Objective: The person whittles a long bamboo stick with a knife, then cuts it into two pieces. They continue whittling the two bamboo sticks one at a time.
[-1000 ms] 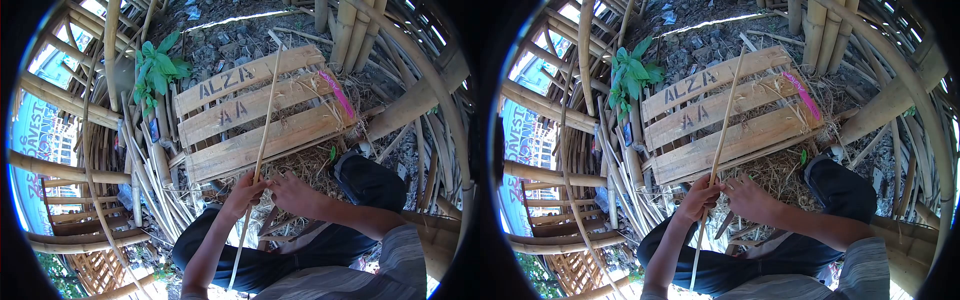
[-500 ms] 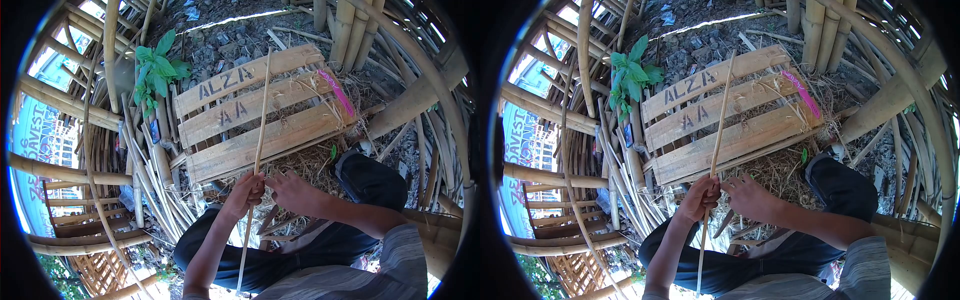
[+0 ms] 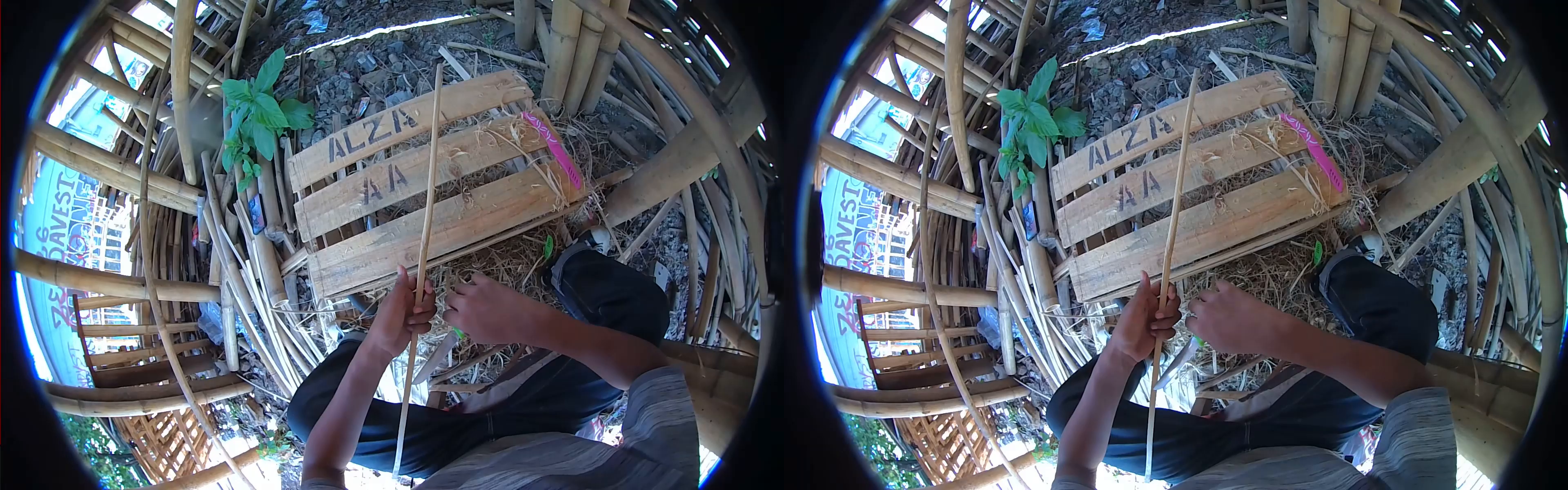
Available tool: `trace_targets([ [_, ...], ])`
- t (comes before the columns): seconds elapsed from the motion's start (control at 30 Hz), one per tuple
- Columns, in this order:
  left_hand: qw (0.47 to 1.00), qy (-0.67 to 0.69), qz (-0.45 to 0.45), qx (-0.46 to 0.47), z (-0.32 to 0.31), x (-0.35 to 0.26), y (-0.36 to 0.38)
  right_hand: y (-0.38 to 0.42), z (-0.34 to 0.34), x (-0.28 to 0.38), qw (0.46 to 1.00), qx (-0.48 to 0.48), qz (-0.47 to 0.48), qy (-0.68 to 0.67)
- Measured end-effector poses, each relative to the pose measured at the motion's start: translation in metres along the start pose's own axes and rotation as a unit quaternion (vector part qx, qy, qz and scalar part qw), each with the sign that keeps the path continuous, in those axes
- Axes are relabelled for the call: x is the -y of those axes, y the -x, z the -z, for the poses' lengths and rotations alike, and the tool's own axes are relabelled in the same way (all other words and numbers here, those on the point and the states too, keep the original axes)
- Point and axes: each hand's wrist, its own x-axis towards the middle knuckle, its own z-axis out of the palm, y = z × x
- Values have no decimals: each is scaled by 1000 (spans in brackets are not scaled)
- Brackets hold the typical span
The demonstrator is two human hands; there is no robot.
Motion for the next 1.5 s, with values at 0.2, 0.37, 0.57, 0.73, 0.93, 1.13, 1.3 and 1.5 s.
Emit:
trace_targets([
  [0.2, 1000, -15, -15, -16, 0, 2, 0, 0, -1, -1, 1000, 5, 0, 2],
  [0.37, 1000, 19, -1, 14, 1, 1, 1, 0, 0, -1, 1000, 22, -4, -5],
  [0.57, 998, 42, -10, 39, -3, -1, 3, -1, -1, -5, 999, 19, -12, -31],
  [0.73, 1000, 3, -18, -1, -6, -2, 3, 4, 24, -26, 988, 42, -88, -116],
  [0.93, 998, 48, -26, 21, 1, 2, 0, 3, 18, -50, 918, -230, -280, -158],
  [1.13, 1000, 21, -14, -17, -5, 8, 1, -6, -8, -39, 906, -122, -299, -275],
  [1.3, 995, -68, -44, -57, -10, 19, -2, -12, -32, -42, 914, -100, -296, -257],
  [1.5, 991, -100, -61, -62, -8, 26, -2, -17, -31, -35, 925, -58, -262, -270],
])
